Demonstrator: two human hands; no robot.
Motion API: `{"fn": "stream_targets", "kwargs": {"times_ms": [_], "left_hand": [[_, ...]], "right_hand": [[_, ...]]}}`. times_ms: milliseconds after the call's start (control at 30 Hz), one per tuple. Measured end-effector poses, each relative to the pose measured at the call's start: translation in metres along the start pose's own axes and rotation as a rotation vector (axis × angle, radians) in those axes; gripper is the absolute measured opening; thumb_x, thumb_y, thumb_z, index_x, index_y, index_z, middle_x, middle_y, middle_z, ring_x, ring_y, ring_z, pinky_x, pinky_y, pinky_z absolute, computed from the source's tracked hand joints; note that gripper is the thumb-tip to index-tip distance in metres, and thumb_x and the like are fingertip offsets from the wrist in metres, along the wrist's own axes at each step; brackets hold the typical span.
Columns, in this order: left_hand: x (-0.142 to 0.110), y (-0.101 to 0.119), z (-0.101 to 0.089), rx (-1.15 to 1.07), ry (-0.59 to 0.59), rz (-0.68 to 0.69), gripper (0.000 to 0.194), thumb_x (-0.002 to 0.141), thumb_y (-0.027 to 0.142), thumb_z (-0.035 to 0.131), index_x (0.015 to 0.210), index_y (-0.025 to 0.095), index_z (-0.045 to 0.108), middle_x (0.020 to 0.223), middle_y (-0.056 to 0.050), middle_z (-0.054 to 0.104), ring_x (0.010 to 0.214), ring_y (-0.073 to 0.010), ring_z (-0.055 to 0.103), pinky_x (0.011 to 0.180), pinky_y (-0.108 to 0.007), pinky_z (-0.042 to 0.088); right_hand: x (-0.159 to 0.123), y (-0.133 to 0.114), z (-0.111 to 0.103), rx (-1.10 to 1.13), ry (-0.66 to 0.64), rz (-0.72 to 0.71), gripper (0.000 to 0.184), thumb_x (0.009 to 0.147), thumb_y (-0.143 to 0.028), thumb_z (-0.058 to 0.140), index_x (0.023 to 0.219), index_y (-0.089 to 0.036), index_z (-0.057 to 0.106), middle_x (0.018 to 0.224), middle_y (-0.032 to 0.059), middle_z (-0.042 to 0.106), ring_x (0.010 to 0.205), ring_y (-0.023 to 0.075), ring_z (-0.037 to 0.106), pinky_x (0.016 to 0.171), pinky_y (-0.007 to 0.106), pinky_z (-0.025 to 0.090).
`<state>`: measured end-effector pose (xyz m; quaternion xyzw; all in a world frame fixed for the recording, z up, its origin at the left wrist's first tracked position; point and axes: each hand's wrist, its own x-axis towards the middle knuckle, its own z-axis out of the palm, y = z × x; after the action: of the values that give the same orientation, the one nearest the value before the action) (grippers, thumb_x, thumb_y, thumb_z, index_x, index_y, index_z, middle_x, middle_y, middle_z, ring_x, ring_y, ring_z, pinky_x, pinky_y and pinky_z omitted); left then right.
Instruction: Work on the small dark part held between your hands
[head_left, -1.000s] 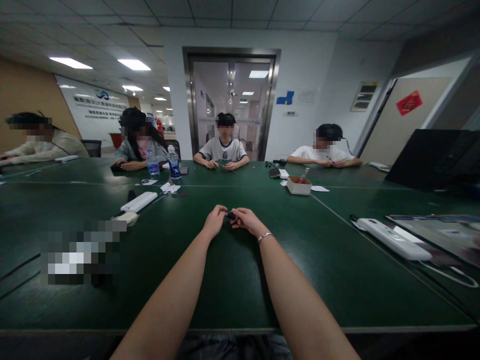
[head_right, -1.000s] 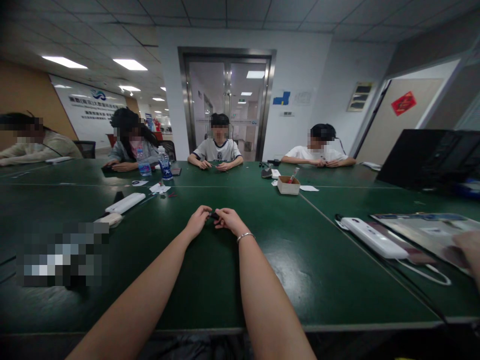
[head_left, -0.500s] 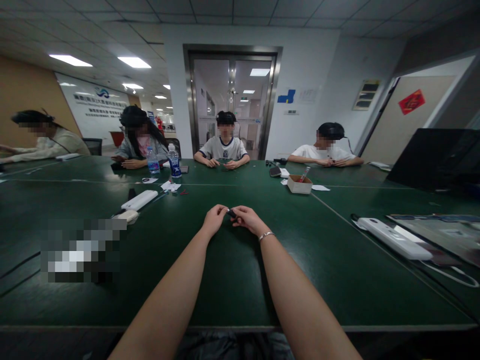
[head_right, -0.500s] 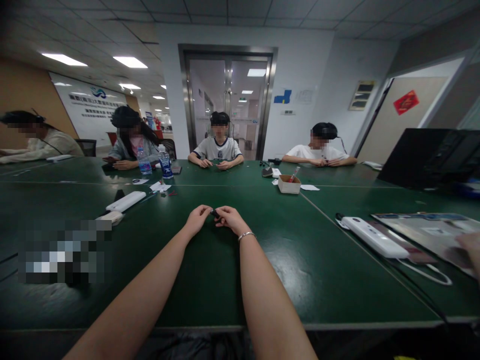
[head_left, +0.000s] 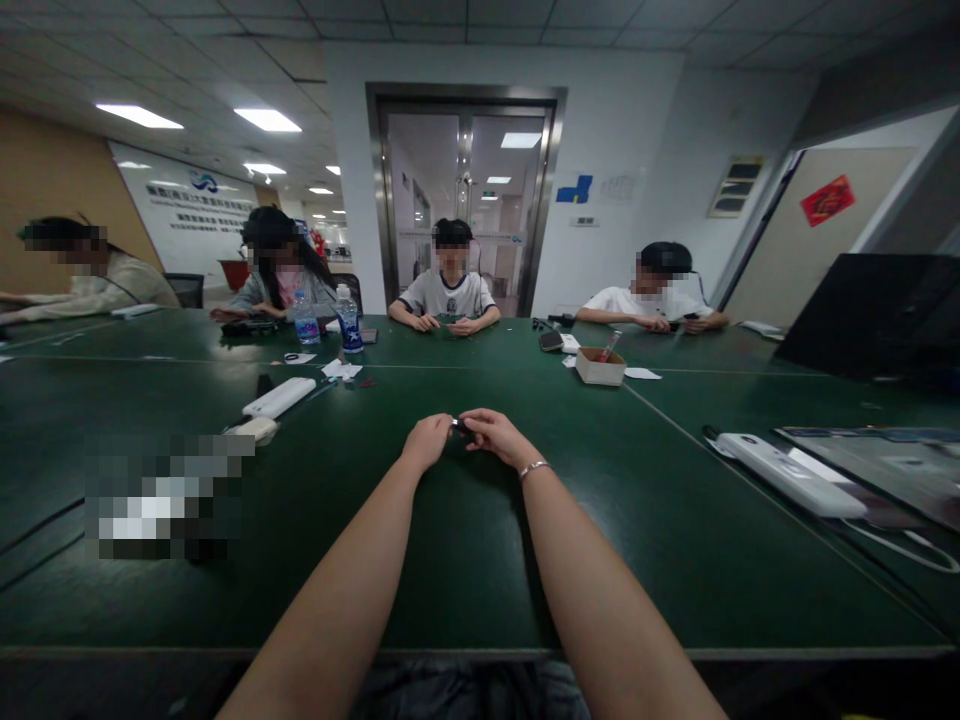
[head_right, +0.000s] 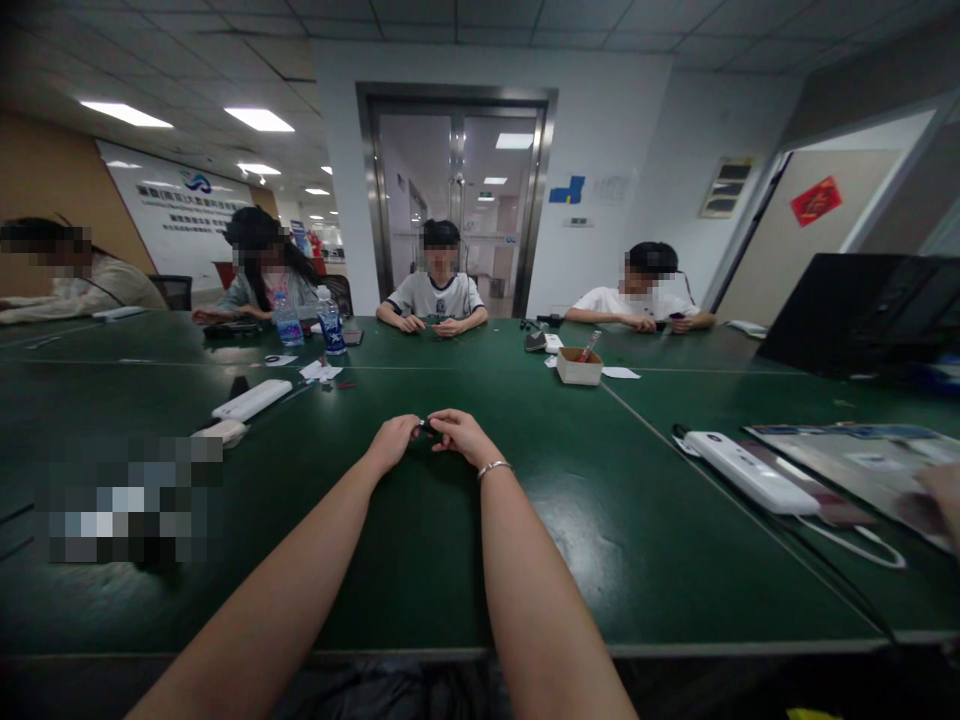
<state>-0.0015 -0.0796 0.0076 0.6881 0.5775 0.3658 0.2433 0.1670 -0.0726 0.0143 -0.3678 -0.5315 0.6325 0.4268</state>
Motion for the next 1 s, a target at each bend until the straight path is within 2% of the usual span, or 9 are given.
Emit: {"fn": "stream_targets", "kwargs": {"times_ms": [167,367,467,567,733,867,933,1000], "left_hand": [[-0.003,0.003,-0.002,0.018,-0.012,-0.075,0.056,0.086,0.057,0.026,0.060,0.019,0.057,0.058,-0.004,0.057,0.057,-0.0169,0.051,0.057,-0.028,0.032],[-0.002,0.001,0.001,-0.083,0.034,-0.014,0.032,0.085,0.045,0.039,0.075,0.021,0.057,0.070,0.000,0.060,0.066,-0.0148,0.055,0.060,-0.025,0.035],[0.000,-0.002,0.002,-0.037,0.051,-0.029,0.035,0.084,0.048,0.041,0.068,0.020,0.055,0.067,0.000,0.057,0.065,-0.0148,0.052,0.060,-0.025,0.035],[0.000,-0.004,0.003,-0.076,0.064,-0.012,0.036,0.083,0.051,0.041,0.071,0.020,0.055,0.068,0.000,0.058,0.064,-0.0142,0.051,0.059,-0.025,0.036],[0.003,-0.007,0.008,-0.219,0.043,0.032,0.020,0.084,0.035,0.043,0.089,0.022,0.057,0.069,0.002,0.058,0.064,-0.0129,0.054,0.061,-0.024,0.039],[0.003,-0.008,0.009,-0.163,0.028,0.016,0.031,0.087,0.042,0.037,0.090,0.022,0.059,0.056,0.003,0.052,0.057,-0.0134,0.051,0.059,-0.026,0.038],[0.002,-0.008,0.009,-0.167,0.016,0.018,0.035,0.086,0.046,0.035,0.088,0.022,0.060,0.058,0.003,0.053,0.058,-0.0135,0.052,0.059,-0.026,0.038],[0.002,-0.008,0.009,-0.209,0.008,0.030,0.030,0.085,0.043,0.039,0.091,0.022,0.060,0.065,0.002,0.056,0.063,-0.0133,0.053,0.060,-0.025,0.038]], "right_hand": [[0.000,0.000,-0.001,-0.004,-0.020,-0.004,0.019,0.075,-0.017,0.069,0.093,-0.015,0.063,0.068,-0.0024,0.061,0.045,0.0022,0.045,0.056,0.024,0.059],[0.001,0.001,0.000,-0.033,-0.016,-0.007,0.020,0.075,-0.017,0.069,0.093,-0.015,0.063,0.063,-0.0043,0.058,0.044,0.0017,0.044,0.055,0.022,0.058],[0.001,0.001,0.000,-0.044,-0.018,-0.004,0.019,0.075,-0.016,0.069,0.093,-0.014,0.064,0.060,-0.0048,0.056,0.044,0.0022,0.044,0.055,0.023,0.058],[0.001,0.000,0.000,-0.034,-0.016,0.000,0.018,0.075,-0.016,0.069,0.092,-0.014,0.064,0.056,-0.0057,0.053,0.044,0.0028,0.044,0.056,0.024,0.059],[0.000,0.000,0.000,-0.011,0.022,0.006,0.016,0.075,-0.016,0.069,0.090,-0.014,0.064,0.054,-0.0063,0.052,0.043,0.0030,0.043,0.055,0.025,0.059],[-0.001,-0.002,0.001,-0.015,0.019,0.008,0.016,0.075,-0.014,0.068,0.091,-0.014,0.063,0.056,-0.0063,0.053,0.042,0.0024,0.043,0.055,0.025,0.059],[-0.001,-0.002,0.002,-0.014,0.025,0.010,0.016,0.076,-0.014,0.067,0.091,-0.014,0.063,0.054,-0.0066,0.052,0.042,0.0026,0.043,0.055,0.025,0.059],[-0.002,-0.002,0.001,-0.008,0.029,0.008,0.016,0.076,-0.014,0.067,0.091,-0.014,0.063,0.053,-0.0068,0.051,0.042,0.0030,0.043,0.055,0.025,0.059]]}}
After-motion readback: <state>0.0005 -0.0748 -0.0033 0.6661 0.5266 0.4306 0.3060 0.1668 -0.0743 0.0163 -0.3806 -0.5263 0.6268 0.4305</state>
